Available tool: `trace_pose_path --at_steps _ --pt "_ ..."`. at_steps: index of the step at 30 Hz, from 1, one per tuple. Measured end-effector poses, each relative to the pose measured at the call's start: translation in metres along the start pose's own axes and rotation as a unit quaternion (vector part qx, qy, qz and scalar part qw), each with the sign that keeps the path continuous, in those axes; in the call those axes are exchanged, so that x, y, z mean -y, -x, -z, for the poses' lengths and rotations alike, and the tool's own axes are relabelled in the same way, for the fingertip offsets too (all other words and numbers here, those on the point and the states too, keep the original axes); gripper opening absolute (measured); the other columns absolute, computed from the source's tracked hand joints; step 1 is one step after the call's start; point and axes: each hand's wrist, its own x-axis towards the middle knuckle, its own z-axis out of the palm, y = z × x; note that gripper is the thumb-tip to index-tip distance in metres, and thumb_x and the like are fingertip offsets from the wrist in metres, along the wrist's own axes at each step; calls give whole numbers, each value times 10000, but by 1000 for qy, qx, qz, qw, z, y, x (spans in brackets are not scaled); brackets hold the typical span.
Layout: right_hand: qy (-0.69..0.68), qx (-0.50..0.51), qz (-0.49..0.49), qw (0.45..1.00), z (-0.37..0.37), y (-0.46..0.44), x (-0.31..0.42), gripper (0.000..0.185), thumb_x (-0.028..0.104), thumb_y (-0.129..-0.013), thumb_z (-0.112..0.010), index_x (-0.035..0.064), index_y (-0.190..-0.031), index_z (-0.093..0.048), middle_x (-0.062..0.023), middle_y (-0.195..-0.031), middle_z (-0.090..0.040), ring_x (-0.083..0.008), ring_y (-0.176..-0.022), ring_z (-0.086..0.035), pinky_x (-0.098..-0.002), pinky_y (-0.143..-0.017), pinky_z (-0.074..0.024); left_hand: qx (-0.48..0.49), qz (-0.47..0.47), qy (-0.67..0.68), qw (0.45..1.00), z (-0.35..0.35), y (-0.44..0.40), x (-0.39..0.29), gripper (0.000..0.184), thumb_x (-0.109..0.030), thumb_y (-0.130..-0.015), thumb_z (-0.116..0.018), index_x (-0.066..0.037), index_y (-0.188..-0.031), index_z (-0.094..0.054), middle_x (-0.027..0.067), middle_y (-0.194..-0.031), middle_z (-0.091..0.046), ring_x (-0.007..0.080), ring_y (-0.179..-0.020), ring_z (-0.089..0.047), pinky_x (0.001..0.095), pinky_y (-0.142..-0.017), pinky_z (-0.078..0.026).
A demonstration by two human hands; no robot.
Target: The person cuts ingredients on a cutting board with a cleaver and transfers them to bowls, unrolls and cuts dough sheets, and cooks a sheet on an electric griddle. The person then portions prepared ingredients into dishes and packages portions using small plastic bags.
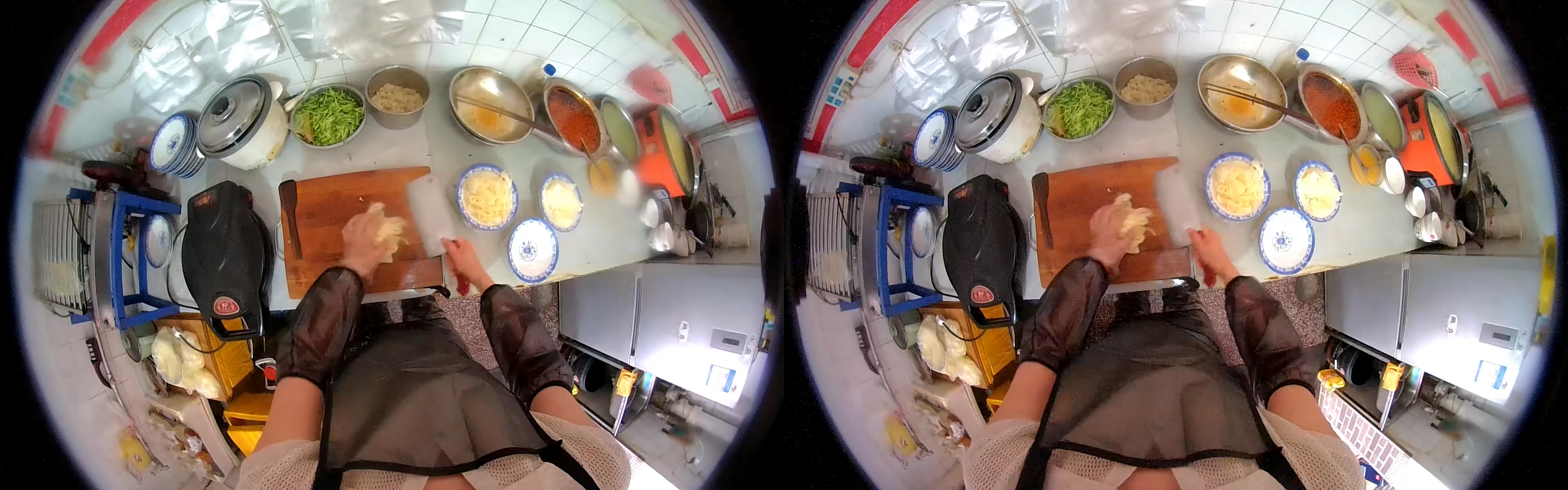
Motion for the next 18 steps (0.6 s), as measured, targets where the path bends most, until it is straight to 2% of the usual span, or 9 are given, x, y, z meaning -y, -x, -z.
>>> trace_pose_path --at_steps 3,5,8,11,13,14,15,17,18 --pt "-40 28 -6 999 -25 9 14 288 284 -945 -490 32 -1064 -563 -20 -528 -484 -118 -400 -468 -273 -395 -405 -158 25 37 986 -17 6 1 646 -251 -735 -685 -68 -1298 -427 145 -1374 -341 344 -1289 -277 434 -1075 -238" --pt "41 44 2 998 -67 3 14 313 280 -943 -493 36 -1130 -553 -33 -582 -503 -118 -423 -473 -275 -399 -408 -308 34 101 945 -8 -1 -6 565 -181 -766 -640 -24 -1271 -441 164 -1355 -357 346 -1262 -307 433 -1064 -249" --pt "-44 111 -2 993 -94 11 44 338 283 -941 -490 56 -1188 -538 -31 -593 -505 -118 -422 -471 -275 -405 -412 -315 120 183 923 -2 -8 -3 502 -121 -779 -612 7 -1239 -457 171 -1361 -346 344 -1245 -336 422 -1067 -252" --pt "11 47 16 999 -72 32 49 298 258 -931 -487 24 -1108 -542 -113 -674 -588 -210 -578 -577 -348 -535 -463 -335 27 264 904 12 -23 -50 483 -79 -772 -613 15 -1220 -463 174 -1347 -337 329 -1228 -367 413 -1050 -289" --pt "81 -92 166 979 -43 58 37 296 251 -929 -488 28 -1118 -538 -186 -732 -619 -306 -588 -592 -385 -552 -476 -344 -55 264 899 9 -35 -106 465 -72 -758 -623 12 -1188 -466 173 -1318 -348 320 -1208 -385 415 -1027 -314" --pt "111 -105 93 984 -19 80 49 293 236 -920 -507 40 -1135 -538 -237 -796 -623 -362 -616 -601 -396 -561 -490 -340 -89 264 898 2 -42 -131 458 -74 -750 -631 10 -1169 -466 172 -1301 -355 316 -1191 -396 416 -1014 -328" --pt "107 -125 86 983 4 98 41 293 236 -920 -507 40 -1135 -538 -237 -796 -623 -362 -616 -601 -396 -561 -490 -335 -123 264 896 -6 -49 -155 451 -77 -742 -639 7 -1150 -467 171 -1284 -362 311 -1174 -408 417 -1001 -341" --pt "132 -257 167 943 45 127 27 284 220 -914 -541 9 -1104 -549 -180 -588 -571 -251 -467 -547 -359 -458 -418 -304 -182 245 902 -29 -63 -208 374 -94 -744 -581 -39 -1098 -473 155 -1170 -443 303 -1139 -429 414 -999 -340" --pt "172 -297 160 926 69 142 25 276 205 -910 -547 7 -1102 -551 -182 -588 -572 -268 -470 -555 -369 -460 -423 -247 -173 283 910 -41 -72 -234 366 -90 -730 -588 -48 -1076 -475 144 -1136 -438 293 -1110 -434 413 -969 -356"
